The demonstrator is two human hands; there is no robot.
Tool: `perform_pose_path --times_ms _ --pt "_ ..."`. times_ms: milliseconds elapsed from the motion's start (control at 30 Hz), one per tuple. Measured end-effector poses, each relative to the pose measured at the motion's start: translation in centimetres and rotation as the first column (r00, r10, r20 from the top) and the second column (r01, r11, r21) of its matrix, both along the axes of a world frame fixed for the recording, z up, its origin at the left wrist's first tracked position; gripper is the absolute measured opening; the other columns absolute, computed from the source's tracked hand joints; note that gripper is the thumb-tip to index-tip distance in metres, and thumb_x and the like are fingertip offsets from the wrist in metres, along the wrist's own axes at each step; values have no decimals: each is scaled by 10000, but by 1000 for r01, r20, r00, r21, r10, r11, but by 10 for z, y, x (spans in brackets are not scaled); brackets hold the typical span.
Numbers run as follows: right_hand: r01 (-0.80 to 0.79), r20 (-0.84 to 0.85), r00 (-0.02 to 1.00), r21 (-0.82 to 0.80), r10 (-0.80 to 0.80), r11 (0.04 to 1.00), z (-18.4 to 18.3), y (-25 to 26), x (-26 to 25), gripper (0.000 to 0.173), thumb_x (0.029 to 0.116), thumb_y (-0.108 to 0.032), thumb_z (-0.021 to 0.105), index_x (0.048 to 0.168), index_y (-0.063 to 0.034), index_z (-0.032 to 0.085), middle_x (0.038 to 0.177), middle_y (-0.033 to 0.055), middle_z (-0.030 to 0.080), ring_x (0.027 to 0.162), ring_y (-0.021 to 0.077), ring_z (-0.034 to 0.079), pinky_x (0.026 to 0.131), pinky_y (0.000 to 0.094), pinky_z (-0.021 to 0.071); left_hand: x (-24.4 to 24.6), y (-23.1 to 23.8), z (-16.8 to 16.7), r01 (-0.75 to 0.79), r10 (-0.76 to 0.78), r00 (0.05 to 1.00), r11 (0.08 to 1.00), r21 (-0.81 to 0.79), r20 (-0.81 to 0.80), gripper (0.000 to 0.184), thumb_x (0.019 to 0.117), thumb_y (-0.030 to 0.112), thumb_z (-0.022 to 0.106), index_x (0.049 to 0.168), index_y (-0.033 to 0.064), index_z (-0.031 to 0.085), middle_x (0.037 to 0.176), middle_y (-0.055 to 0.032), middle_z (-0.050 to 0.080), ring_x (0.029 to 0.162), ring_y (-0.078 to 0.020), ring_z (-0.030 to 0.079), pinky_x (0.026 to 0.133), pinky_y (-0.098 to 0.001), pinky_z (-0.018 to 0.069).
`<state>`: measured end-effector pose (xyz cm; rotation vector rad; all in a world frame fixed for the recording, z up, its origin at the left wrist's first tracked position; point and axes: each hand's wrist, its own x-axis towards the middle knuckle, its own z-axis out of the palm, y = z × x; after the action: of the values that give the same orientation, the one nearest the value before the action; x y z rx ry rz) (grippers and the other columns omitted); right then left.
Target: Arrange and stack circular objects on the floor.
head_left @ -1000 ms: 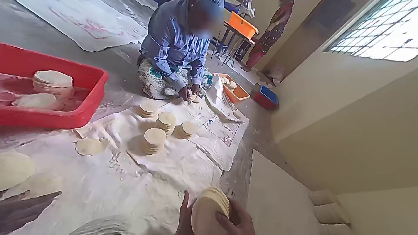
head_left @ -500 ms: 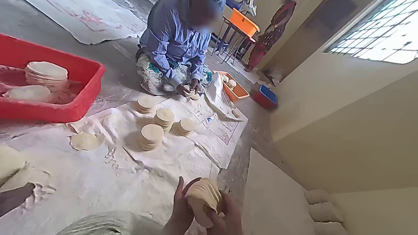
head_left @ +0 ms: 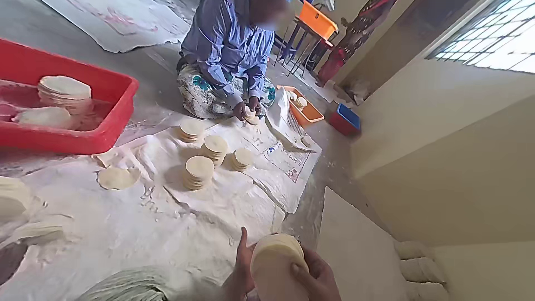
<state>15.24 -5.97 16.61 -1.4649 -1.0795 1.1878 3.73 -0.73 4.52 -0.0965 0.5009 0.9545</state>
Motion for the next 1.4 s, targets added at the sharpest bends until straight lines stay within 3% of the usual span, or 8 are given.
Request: perform_pose_path --times_ms 200,367,500,667,800,933,1100,1400 --pt "-55 -298 952 -395 -71 917 -53 14 77 283 933 -237 581 1130 -40 630 958 114 757 876 210 748 796 401 637 5 -21 -1 140 -160 945 986 90 286 1116 803 922 40 1324 87 566 1175 -163 702 1090 -308 681 905 -524 564" --pt "-92 -446 886 -433 -125 897 -72 -1 94 335 960 -272 561 1187 -36 633 1032 160 747 951 256 741 854 437 624 11 -33 1 164 -193 972 966 201 136 544 1022 491 305 1351 114 521 1189 -115 699 1089 -262 685 895 -465 585" --pt "164 31 986 -306 -162 938 -65 -12 75 284 948 -92 663 1198 40 633 975 126 739 863 179 729 798 359 622 26 -39 -2 159 -153 983 985 58 -106 539 1109 410 191 1302 68 560 1102 -117 708 1004 -237 698 853 -440 589" --pt "113 592 803 -36 -70 993 -57 -23 37 561 819 -276 800 1259 40 656 1011 195 733 930 286 715 854 507 565 41 -33 -16 -12 3 991 998 -67 -133 709 1071 547 61 1258 64 546 1031 -85 684 947 -182 669 819 -408 560" --pt "75 499 849 208 -172 975 -35 -43 34 608 793 -159 764 1265 133 514 1091 166 683 980 106 686 886 285 578 29 -29 -8 -60 69 996 988 144 -57 946 977 635 -115 1382 48 506 1186 -81 696 1094 -177 661 927 -401 536" --pt "57 578 812 62 -82 996 -44 -30 34 692 754 -194 845 1318 106 581 1107 226 716 1009 265 712 914 455 569 40 -24 1 -92 93 991 996 16 -98 816 1056 563 14 1188 26 613 965 -84 729 901 -178 705 800 -382 580" --pt "41 503 856 163 -119 986 -35 -27 28 586 761 -130 780 1254 120 589 1016 135 731 914 81 712 846 260 590 23 -16 2 -103 129 981 980 172 -148 872 1034 529 -81 1200 41 621 970 -31 755 937 -128 717 854 -332 576" --pt "28 409 909 116 -74 993 -39 -26 20 549 761 -73 800 1239 108 598 1085 128 721 968 70 701 882 254 585 18 -15 0 -82 111 981 980 179 -158 877 1036 524 -65 1160 54 665 939 -38 759 901 -132 722 820 -334 589"
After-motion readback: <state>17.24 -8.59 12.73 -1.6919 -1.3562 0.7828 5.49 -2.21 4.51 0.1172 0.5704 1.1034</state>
